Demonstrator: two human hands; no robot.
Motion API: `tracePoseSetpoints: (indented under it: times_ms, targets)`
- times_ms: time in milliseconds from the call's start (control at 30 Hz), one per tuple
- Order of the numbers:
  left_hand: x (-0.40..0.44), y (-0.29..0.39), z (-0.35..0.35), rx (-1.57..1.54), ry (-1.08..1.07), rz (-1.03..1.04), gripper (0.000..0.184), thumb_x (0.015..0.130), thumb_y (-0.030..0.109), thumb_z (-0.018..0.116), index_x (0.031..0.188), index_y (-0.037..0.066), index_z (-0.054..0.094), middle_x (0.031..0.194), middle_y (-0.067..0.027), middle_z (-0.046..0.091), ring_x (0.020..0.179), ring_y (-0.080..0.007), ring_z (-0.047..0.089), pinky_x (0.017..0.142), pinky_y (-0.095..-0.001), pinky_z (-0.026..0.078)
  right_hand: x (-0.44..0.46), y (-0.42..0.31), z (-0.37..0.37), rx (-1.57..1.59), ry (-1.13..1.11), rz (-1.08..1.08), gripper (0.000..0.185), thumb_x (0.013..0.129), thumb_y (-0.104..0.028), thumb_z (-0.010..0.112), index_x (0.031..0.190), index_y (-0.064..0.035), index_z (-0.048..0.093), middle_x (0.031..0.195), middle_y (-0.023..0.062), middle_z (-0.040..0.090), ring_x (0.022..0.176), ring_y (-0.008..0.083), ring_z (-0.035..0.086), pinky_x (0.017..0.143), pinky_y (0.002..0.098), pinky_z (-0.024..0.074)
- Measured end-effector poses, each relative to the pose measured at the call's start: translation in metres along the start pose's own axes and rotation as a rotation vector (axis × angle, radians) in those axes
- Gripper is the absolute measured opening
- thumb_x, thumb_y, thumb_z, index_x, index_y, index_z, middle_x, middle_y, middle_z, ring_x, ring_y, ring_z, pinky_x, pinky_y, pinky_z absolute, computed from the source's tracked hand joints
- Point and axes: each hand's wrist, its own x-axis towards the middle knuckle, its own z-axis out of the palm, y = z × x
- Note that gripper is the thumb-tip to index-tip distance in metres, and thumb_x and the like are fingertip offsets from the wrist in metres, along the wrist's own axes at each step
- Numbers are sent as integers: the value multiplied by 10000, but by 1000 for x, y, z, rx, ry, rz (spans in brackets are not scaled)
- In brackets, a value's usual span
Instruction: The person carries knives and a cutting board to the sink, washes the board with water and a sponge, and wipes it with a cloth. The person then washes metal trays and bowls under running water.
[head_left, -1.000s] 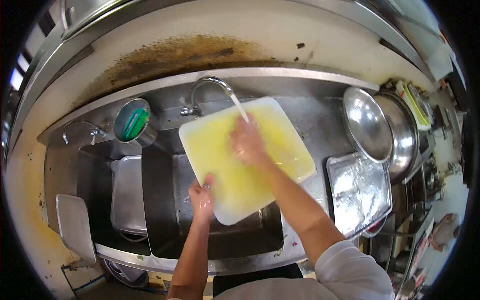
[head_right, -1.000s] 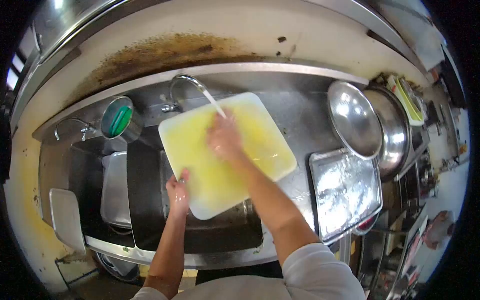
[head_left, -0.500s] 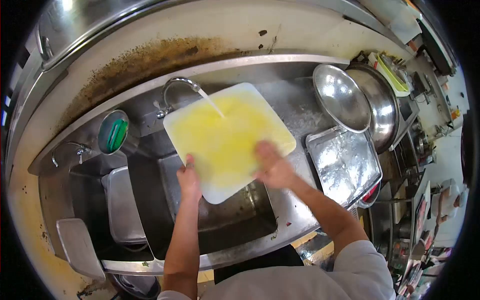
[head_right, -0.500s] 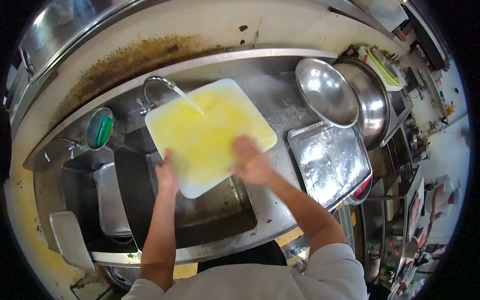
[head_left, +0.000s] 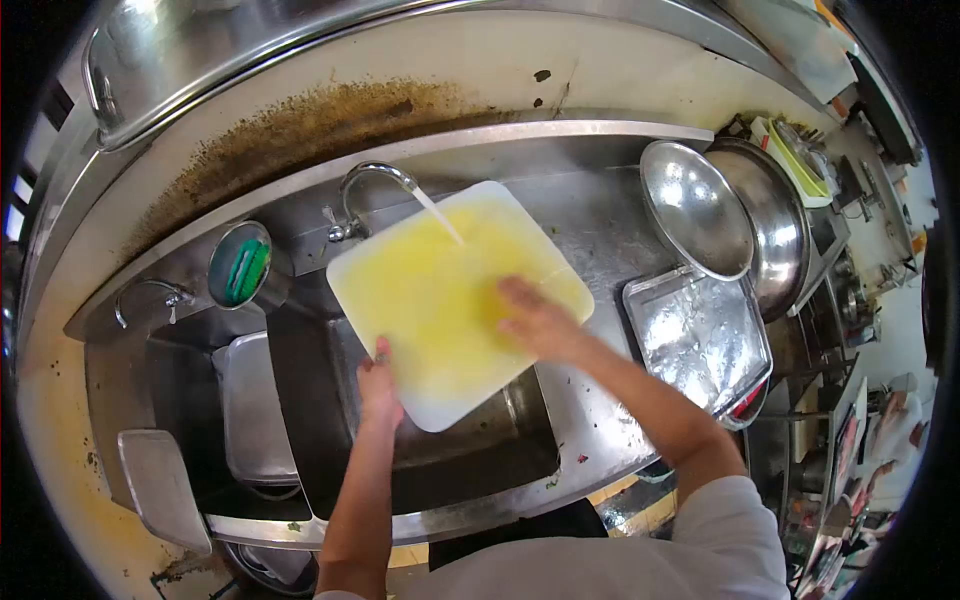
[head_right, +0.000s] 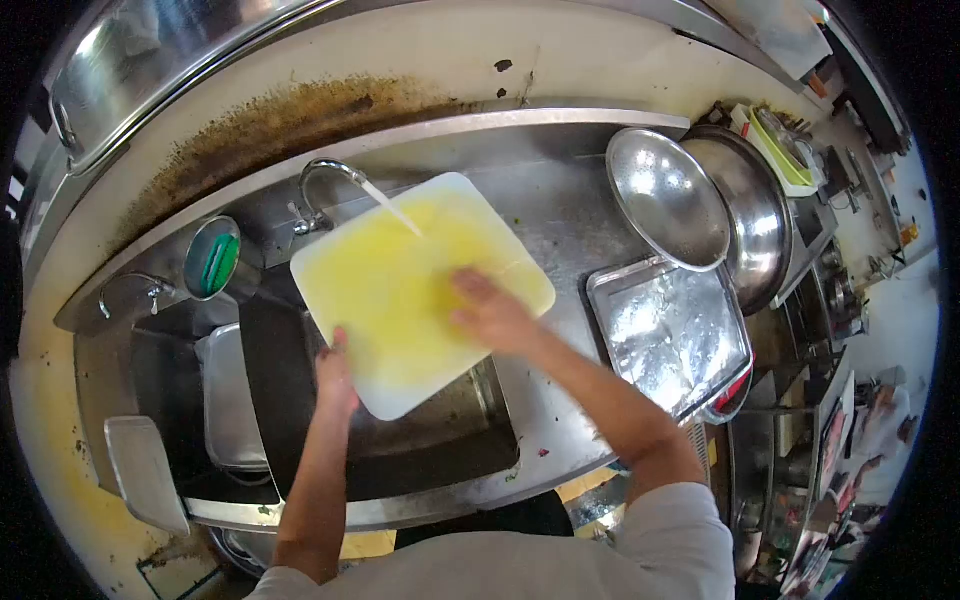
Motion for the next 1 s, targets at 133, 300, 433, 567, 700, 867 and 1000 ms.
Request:
tracePoseSetpoints:
  times_ms: [133,300,433,567,700,867,1000]
  targets:
    - [24,-54,-20,-141,16,24,610,1014,396,589,1315,-117,453,1137,-184,651,1015,-280,655,859,-430,557,84,-67,58,-149,31,-336,622,979,-444,523,1460,-53,460,1529,188,418,1464,326,326,1201,523,226]
    - [31,-62,-38,-178,-64,21,658,1006,460,580,1301,-118,470,1159,-195,644,1004,-269,645,841,-417,546,160,34,30,-437,191,-72,581,969,-446,522,1387,-42,524,1482,183,468,1368,406,421,1162,526,291]
    - [40,-80,-34,50,202,112,730,975,581,565,1168,-123,574,1078,-182,673,900,-229,646,771,-393,531,106,34,-36,-425,-91,512,642,992,-519,447,1272,46,567,1390,273,527,1218,447,540,1042,496,438]
    - [68,-100,-35,292,256,45,814,973,649,496,972,-150,650,876,-222,690,837,-251,643,776,-408,510,71,39,-40,-167,-54,737,625,974,-541,504,1211,27,613,1208,256,630,1065,387,643,952,471,498]
    - [80,-111,-20,450,317,62,857,994,645,436,969,-182,656,808,-283,683,813,-322,644,809,-433,497,54,13,-107,170,-246,605,501,941,-429,624,1127,36,643,936,195,704,881,307,697,826,382,544]
    - [112,-130,28,443,209,109,820,1006,631,406,1150,-143,633,951,-312,692,894,-356,661,842,-452,490,8,-34,-125,822,80,538,343,840,-142,726,1110,42,622,932,135,701,871,196,676,760,338,530]
    - [139,-120,93,149,-52,-10,842,1006,660,336,1341,-85,538,1270,-299,622,1158,-362,617,991,-432,450,-18,-110,-116,438,144,358,298,805,-56,706,1060,39,585,900,183,691,818,221,685,722,364,531]
